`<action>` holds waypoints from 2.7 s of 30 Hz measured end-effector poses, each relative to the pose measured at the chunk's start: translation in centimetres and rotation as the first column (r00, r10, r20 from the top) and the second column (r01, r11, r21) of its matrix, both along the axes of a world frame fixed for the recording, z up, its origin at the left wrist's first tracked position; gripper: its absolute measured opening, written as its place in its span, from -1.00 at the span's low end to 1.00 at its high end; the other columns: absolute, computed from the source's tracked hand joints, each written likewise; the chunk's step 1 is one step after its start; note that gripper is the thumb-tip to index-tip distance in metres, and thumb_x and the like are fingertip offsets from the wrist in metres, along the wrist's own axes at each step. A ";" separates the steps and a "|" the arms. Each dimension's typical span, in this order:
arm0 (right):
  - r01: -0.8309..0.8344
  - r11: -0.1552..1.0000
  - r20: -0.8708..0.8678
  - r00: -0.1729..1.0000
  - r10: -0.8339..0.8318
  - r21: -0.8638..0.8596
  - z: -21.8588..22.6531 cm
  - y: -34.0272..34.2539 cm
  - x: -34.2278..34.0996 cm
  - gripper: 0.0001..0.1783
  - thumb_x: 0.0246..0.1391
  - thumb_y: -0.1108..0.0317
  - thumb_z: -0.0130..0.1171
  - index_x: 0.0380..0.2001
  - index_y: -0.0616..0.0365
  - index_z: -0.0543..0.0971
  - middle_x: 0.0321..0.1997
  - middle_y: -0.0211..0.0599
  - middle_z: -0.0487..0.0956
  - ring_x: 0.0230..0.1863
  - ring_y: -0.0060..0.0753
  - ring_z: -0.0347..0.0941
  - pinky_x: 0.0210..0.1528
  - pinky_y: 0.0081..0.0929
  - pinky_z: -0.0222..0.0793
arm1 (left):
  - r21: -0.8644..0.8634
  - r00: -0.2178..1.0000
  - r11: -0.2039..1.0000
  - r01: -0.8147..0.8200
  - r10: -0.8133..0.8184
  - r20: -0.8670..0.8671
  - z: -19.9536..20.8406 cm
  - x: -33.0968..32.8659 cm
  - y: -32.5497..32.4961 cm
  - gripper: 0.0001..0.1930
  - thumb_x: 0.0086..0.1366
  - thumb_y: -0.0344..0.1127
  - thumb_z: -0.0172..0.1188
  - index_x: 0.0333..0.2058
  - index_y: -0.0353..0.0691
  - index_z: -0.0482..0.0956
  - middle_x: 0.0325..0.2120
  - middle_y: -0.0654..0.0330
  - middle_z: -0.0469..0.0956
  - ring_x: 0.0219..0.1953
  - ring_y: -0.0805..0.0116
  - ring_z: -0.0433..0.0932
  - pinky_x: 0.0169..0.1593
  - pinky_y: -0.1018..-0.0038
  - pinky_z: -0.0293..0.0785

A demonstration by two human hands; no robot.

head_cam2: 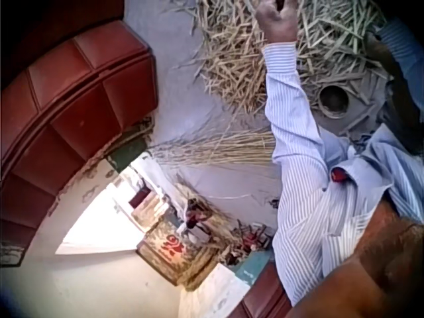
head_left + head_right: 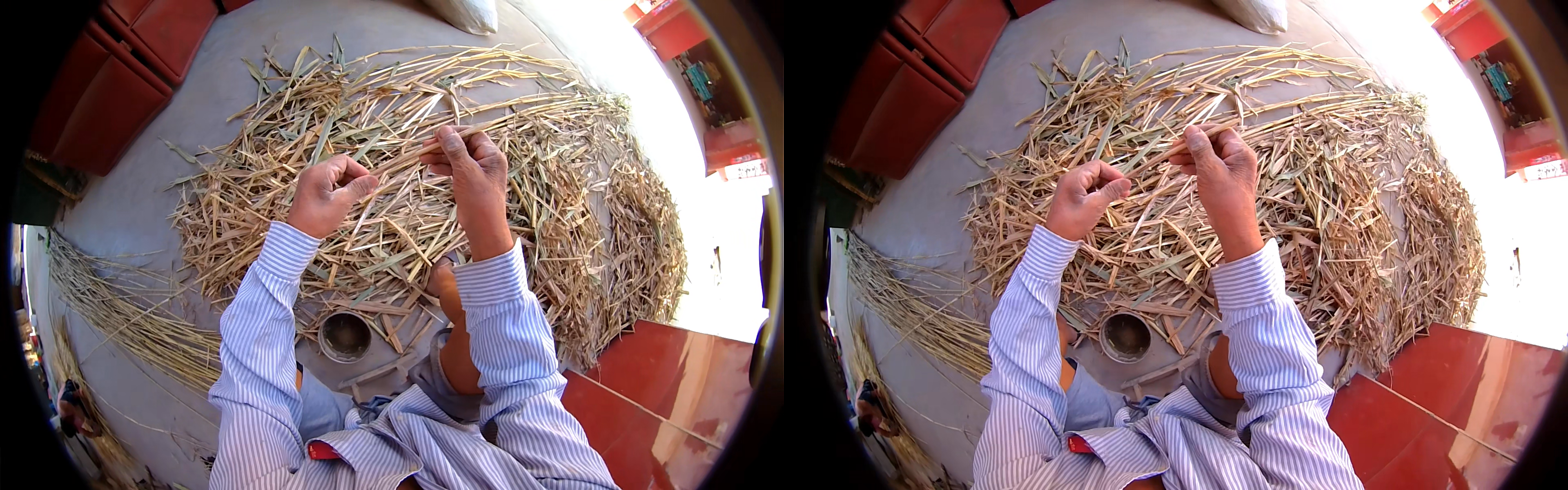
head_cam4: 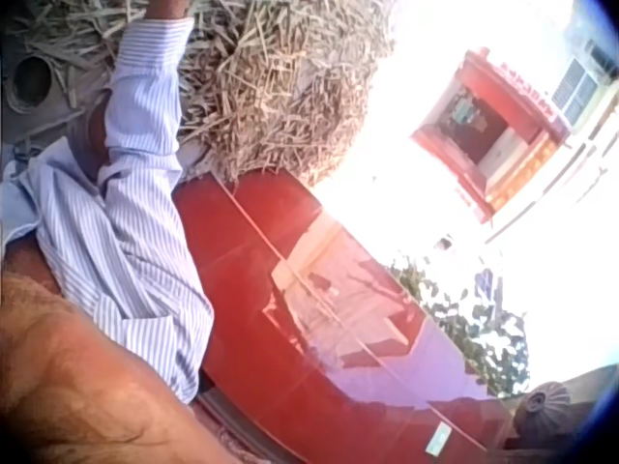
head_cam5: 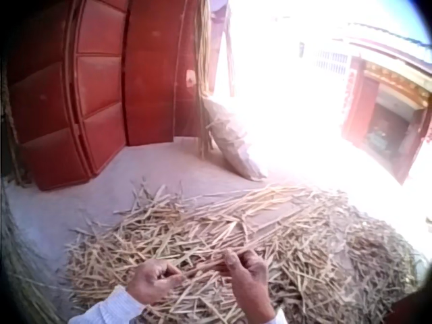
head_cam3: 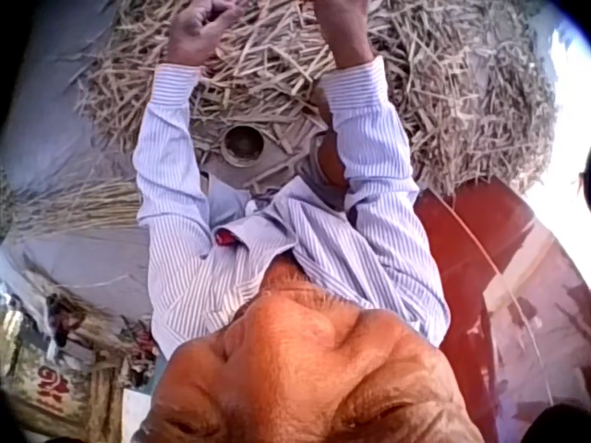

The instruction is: The person sits on the floor and repeatedly strips dried plant stalks by hand, separating the fibrous strands from the main stem. The separated fibers are dropped onto a growing pile on the floor.

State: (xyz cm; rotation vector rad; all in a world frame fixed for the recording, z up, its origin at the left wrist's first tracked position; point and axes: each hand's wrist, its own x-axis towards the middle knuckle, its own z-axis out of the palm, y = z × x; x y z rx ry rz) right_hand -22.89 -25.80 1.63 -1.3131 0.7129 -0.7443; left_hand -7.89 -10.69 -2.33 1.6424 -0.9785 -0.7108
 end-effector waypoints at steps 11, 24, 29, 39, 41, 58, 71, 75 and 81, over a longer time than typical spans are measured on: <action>-0.152 0.935 0.140 0.969 0.205 -0.321 -0.2 1.1 -0.7 -0.83 0.21 0.45 0.13 -0.20 0.33 0.58 -0.30 -0.25 0.66 -0.27 -0.52 0.60 -0.22 -0.60 0.53 | 0.000 0.747 0.987 -0.164 0.124 -0.654 -0.3 1.1 -0.8 -0.76 0.17 -0.26 0.38 -0.35 -0.32 0.58 -0.51 0.19 0.62 -0.51 0.52 0.56 -0.41 0.67 0.47; -0.153 0.981 -0.044 0.988 0.149 -0.122 -0.7 0.0 -0.3 -0.75 0.19 0.37 0.15 -0.15 0.34 0.55 -0.37 -0.16 0.64 -0.40 -0.47 0.60 -0.32 -0.58 0.53 | 0.016 0.886 0.953 -0.302 0.287 -0.363 -0.1 3.9 3.2 -0.76 0.20 -0.24 0.37 -0.39 -0.31 0.56 -0.54 0.24 0.59 -0.52 0.58 0.50 -0.38 0.67 0.46; -0.330 0.797 -0.382 0.914 0.135 -0.507 -2.3 2.2 1.2 -0.64 0.09 0.29 0.26 -0.09 0.27 0.55 -0.43 -0.33 0.60 -0.43 -0.63 0.46 -0.38 -0.60 0.38 | 0.106 0.906 0.980 -0.166 0.194 -0.377 1.3 1.5 2.7 -0.74 0.22 -0.22 0.35 -0.35 -0.32 0.55 -0.52 0.23 0.58 -0.48 0.54 0.52 -0.36 0.64 0.47; -0.300 0.948 -0.067 0.949 0.307 0.105 -1.4 4.6 4.0 -0.77 0.17 0.32 0.22 -0.22 0.28 0.60 -0.46 -0.41 0.59 -0.49 -0.66 0.51 -0.46 -0.70 0.43 | 0.151 0.931 0.989 0.009 0.047 -0.362 1.8 2.0 5.3 -0.71 0.30 -0.17 0.25 -0.30 -0.34 0.54 -0.48 0.23 0.59 -0.48 0.58 0.50 -0.39 0.66 0.44; -0.222 0.973 -0.035 0.974 0.224 0.057 -0.9 3.9 3.7 -0.79 0.16 0.34 0.22 -0.22 0.27 0.60 -0.45 -0.40 0.59 -0.47 -0.65 0.52 -0.43 -0.70 0.43 | 0.138 0.958 0.990 -0.003 0.042 -0.284 1.6 2.4 6.5 -0.75 0.30 -0.24 0.25 -0.30 -0.36 0.55 -0.48 0.26 0.58 -0.48 0.60 0.50 -0.39 0.67 0.45; -0.355 0.862 -0.291 0.922 0.257 -0.362 -3.0 4.0 4.6 -0.72 0.05 0.30 0.31 -0.18 0.19 0.62 -0.31 -0.24 0.67 -0.27 -0.32 0.61 -0.24 -0.43 0.52 | -0.043 0.974 0.984 -0.171 0.176 0.143 5.7 1.9 7.9 -0.79 0.18 -0.31 0.37 -0.42 -0.30 0.53 -0.55 0.29 0.55 -0.50 0.60 0.48 -0.42 0.64 0.40; -0.182 0.745 -0.106 0.983 0.149 -0.642 -1.2 5.5 4.6 -0.84 0.04 0.35 0.31 -0.36 0.20 0.61 -0.42 -0.35 0.61 -0.41 -0.52 0.54 -0.40 -0.52 0.42 | 0.130 0.931 0.981 -0.147 0.092 0.353 3.2 1.6 7.6 -0.73 0.21 -0.22 0.34 -0.46 -0.30 0.51 -0.68 0.29 0.48 -0.63 0.58 0.38 -0.54 0.54 0.29; -0.073 0.409 0.004 0.983 0.185 -0.910 -0.2 6.3 4.4 -0.85 -0.09 0.40 0.36 -0.50 0.13 0.55 -0.44 -0.37 0.60 -0.37 -0.26 0.55 -0.29 -0.35 0.44 | 0.123 0.875 0.975 -0.183 0.104 0.473 2.4 1.5 7.2 -0.71 0.18 -0.10 0.29 -0.44 -0.22 0.55 -0.67 0.09 0.53 -0.62 0.18 0.52 -0.52 0.33 0.38; -0.280 0.449 -0.313 0.950 0.000 -0.849 0.1 6.4 2.4 -0.75 -0.02 0.22 0.33 -0.34 0.15 0.58 -0.44 -0.30 0.61 -0.27 -0.14 0.56 -0.18 -0.31 0.41 | 0.101 0.800 0.963 -0.251 0.148 0.581 1.1 1.9 6.8 -0.66 0.18 -0.02 0.28 -0.46 -0.22 0.53 -0.66 0.09 0.53 -0.58 0.11 0.55 -0.47 0.23 0.40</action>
